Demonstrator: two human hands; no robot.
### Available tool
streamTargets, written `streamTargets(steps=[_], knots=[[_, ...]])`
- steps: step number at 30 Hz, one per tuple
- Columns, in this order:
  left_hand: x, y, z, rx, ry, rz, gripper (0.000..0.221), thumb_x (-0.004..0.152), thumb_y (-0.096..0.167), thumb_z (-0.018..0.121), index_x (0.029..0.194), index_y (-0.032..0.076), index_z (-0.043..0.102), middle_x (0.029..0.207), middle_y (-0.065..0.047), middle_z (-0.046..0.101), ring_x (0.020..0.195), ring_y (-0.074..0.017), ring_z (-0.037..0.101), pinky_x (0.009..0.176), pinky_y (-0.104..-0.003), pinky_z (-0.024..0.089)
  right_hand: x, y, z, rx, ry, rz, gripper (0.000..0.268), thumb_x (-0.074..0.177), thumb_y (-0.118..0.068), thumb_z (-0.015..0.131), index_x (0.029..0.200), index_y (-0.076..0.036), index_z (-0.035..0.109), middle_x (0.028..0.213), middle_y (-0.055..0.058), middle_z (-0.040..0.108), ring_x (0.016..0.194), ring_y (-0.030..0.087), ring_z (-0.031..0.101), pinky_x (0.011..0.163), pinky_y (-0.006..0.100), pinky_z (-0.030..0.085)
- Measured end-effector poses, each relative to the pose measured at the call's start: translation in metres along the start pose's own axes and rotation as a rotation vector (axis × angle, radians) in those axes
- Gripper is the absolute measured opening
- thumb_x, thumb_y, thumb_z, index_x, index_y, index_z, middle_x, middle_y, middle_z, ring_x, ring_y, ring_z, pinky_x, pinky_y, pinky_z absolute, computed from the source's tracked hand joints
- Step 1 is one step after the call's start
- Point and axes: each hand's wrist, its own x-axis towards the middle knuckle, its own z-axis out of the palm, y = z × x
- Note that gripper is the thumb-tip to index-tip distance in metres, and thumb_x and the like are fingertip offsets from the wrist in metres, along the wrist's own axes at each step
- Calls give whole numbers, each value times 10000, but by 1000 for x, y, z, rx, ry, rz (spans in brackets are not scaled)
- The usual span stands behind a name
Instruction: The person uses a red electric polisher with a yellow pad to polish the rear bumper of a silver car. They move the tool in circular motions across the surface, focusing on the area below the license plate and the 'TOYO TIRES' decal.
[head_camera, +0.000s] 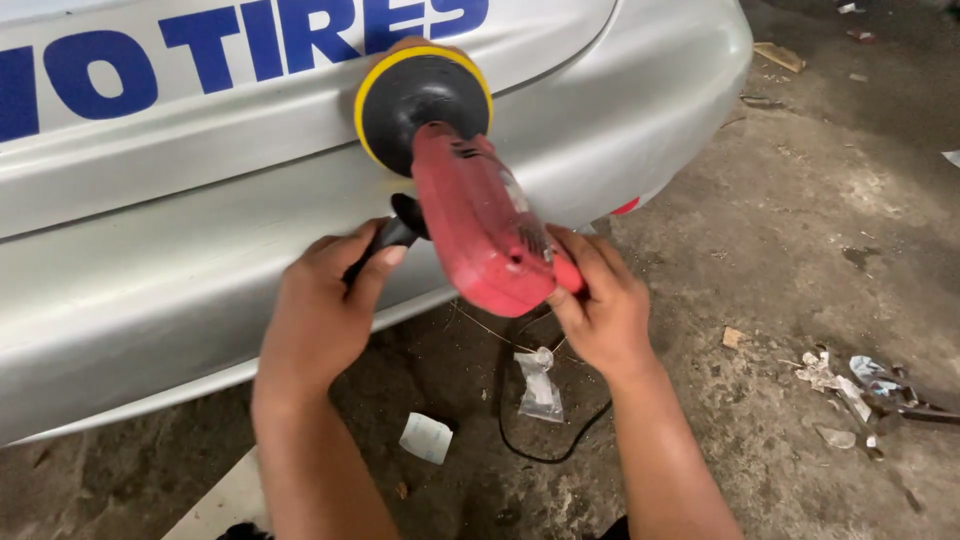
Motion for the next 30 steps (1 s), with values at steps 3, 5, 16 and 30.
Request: streamTargets(steps=[3,5,16,30], knots=[[10,2,31,16,29,135,428,1049,354,529,1342,67,652,1110,-187,688,1029,-382,653,894,-452,485,-5,21,-12,-48,-7,81,538,1021,-470,540,1234,19,609,1040,150,695,802,284,715,605,372,640],[10,11,43,22,38,159,420,1052,367,531,1308,57,652,1039,-170,672,949,-366,631,817,-444,481,-14,33,-17,-26,-25,196,580,973,-558,527,1123,-4,611,900,114,665,696,253,666,529,383,564],[4,40,16,253,-161,-274,517,959,624,648,937,113,730,569,-166,598,518,-359,640,474,-449,460,-21,18,-17,148,-46,331,406,931,-490,712,1013,-94,741,785,213,705,787,464,713,612,526,556],[-12,108,5,533,-436,-709,488,914,582,636,971,103,712,954,-138,783,915,-405,718,752,-484,478,15,-24,-59,277,-667,494,365,797,-283,648,1130,-146,704,1082,55,813,953,197,765,748,356,535]])
